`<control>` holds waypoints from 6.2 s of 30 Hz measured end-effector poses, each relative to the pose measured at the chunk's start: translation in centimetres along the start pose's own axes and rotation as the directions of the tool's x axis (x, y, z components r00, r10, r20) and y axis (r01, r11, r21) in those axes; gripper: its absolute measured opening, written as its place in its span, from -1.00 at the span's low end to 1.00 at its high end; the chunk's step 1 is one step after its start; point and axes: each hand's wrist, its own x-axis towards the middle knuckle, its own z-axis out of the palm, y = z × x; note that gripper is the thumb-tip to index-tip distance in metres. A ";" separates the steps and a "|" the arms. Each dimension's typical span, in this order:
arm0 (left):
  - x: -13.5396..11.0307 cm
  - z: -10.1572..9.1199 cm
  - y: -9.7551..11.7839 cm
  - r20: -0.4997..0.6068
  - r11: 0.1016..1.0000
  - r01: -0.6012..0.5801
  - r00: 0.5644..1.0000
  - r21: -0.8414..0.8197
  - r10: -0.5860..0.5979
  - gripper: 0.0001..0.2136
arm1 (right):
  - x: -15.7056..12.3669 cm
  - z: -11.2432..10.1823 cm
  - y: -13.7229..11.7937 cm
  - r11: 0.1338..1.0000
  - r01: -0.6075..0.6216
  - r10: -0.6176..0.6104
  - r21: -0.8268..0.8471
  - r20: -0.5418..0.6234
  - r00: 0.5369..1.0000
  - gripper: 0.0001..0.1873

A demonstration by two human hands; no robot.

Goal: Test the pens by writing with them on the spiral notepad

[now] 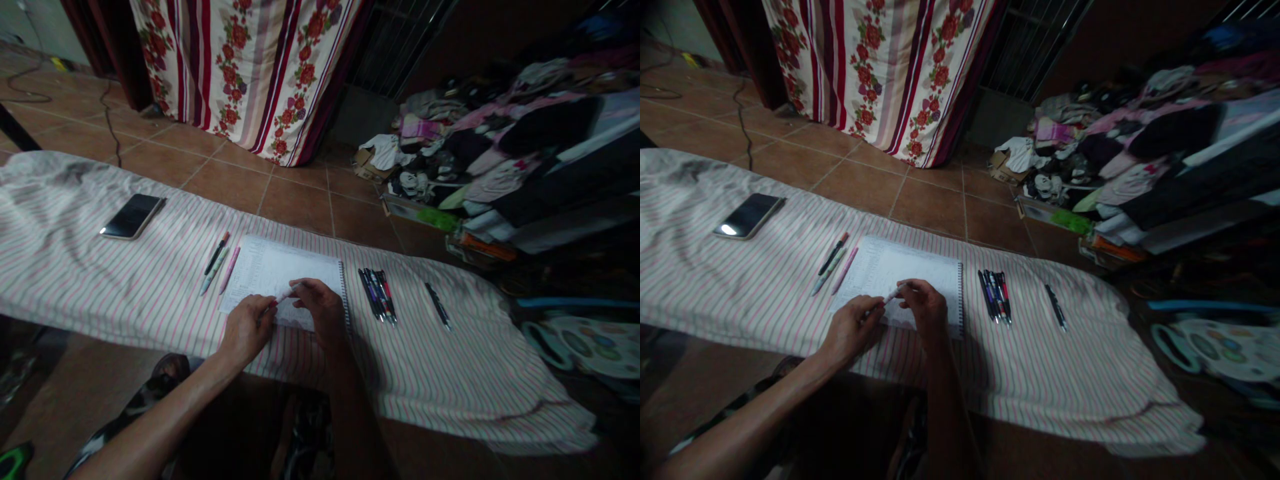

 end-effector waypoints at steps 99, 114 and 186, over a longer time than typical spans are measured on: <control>0.1 -0.3 0.3 0.061 1.000 0.009 0.998 -0.010 -0.009 -0.78 | 0.0 -0.4 0.1 0.999 -0.041 0.041 0.006 -0.006 0.999 -0.80; 0.0 -0.7 0.1 0.073 1.000 0.016 0.997 -0.010 -0.015 -0.78 | 0.0 -0.2 0.3 0.999 -0.047 0.047 -0.013 0.003 0.999 -0.79; 0.0 -0.7 -1.2 0.072 0.919 0.075 0.996 -0.386 -0.051 -0.73 | -0.2 -0.9 0.0 0.998 -0.058 0.055 0.035 0.092 0.994 -0.72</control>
